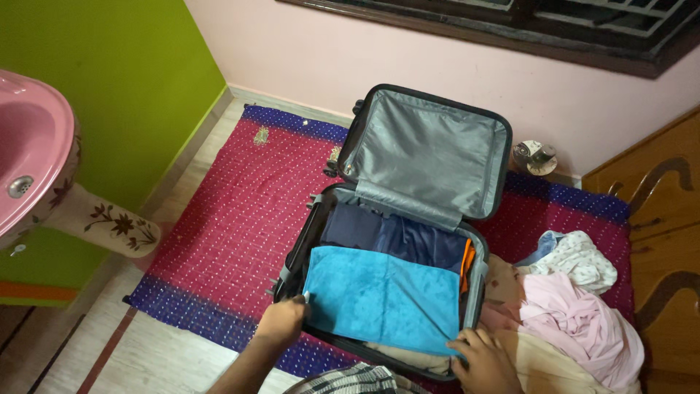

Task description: The person packs a suitcase by placing clothes inside, folding them to fit, and arranging them in layers.

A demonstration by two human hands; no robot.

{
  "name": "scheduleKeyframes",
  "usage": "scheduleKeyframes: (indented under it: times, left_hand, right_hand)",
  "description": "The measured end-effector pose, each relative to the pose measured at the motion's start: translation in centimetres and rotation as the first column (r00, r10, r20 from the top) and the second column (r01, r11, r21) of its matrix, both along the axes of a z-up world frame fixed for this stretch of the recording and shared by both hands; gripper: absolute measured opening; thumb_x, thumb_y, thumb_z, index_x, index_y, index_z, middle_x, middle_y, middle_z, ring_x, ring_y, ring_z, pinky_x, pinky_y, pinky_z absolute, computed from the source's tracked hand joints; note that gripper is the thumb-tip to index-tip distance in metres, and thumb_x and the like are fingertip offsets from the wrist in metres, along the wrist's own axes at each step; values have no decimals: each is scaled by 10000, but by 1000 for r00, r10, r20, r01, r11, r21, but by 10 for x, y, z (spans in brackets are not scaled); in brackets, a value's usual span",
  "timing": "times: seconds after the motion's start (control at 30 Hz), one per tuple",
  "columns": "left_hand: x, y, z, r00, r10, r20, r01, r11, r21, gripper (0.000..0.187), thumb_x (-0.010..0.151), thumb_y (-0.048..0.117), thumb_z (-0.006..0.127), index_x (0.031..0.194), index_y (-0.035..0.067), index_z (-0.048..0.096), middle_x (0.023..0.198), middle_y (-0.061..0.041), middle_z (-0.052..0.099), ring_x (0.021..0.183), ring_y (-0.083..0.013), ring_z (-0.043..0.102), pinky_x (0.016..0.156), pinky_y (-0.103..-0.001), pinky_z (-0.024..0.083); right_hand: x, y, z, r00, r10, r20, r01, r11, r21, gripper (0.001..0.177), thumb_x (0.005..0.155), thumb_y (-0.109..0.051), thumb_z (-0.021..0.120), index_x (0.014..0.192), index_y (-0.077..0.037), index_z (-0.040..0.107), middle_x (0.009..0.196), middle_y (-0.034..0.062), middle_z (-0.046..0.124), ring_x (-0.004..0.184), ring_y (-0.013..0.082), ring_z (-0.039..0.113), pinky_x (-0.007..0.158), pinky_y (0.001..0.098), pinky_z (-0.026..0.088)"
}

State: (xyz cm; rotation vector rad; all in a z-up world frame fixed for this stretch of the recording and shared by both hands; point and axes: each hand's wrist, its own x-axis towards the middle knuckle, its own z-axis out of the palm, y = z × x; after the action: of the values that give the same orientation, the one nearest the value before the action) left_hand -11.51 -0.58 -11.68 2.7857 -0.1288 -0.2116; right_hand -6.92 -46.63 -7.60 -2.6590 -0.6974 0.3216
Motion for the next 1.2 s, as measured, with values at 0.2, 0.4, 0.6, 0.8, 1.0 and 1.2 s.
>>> scheduleKeyframes:
  times: [0.2,0.4,0.6,0.8,1.0,1.2]
  left_hand:
    - [10,-32,49,990,-2,-141,30,980,197,237,733,255,708,896,86,734,1142,-141,669,1027,-362,639,817,-458,569]
    - [37,-75,67,997,-17,-72,19,999,33,236,850,282,662,1020,136,736,1047,-159,678,1013,-387,627,786,-497,550]
    - [69,-175,72,814,-580,37,580,806,-118,495,591,299,730,1021,54,717,1108,-182,678,1047,-390,644,869,-486,537]
    - [56,-284,52,650,-759,33,758,645,-102,336,912,320,585,1180,153,700,1201,-115,669,1014,-335,675,792,-513,563]
    - [51,-336,-22,694,-719,-27,717,687,123,250,893,250,618,1108,151,697,1169,-78,670,1049,-278,674,710,-437,580]
    - [44,-339,-22,758,-653,10,650,756,80,267,863,226,638,1113,143,683,1109,-90,678,1007,-300,677,717,-429,575]
  right_hand:
    - [16,16,0,964,-265,29,258,955,148,139,837,-266,757,864,-130,760,926,32,709,941,250,680,821,378,548]
    - [69,21,-18,914,-381,141,303,870,390,236,818,-128,705,1052,-98,703,1027,113,712,989,337,672,825,412,537]
    - [130,18,-60,931,-322,175,272,927,259,354,824,-181,752,1165,-110,696,1112,148,731,1029,374,674,881,460,535]
    - [157,12,-90,895,-430,-120,433,902,-8,375,828,-225,777,1195,-186,705,987,79,760,936,314,712,829,463,556]
    - [168,-3,-99,909,-363,-204,403,890,211,334,809,-179,794,1124,-125,699,875,84,760,802,241,732,742,382,568]
    - [162,-13,-87,899,-325,-295,410,861,300,252,839,-84,743,1076,-109,661,839,71,750,795,206,717,756,360,550]
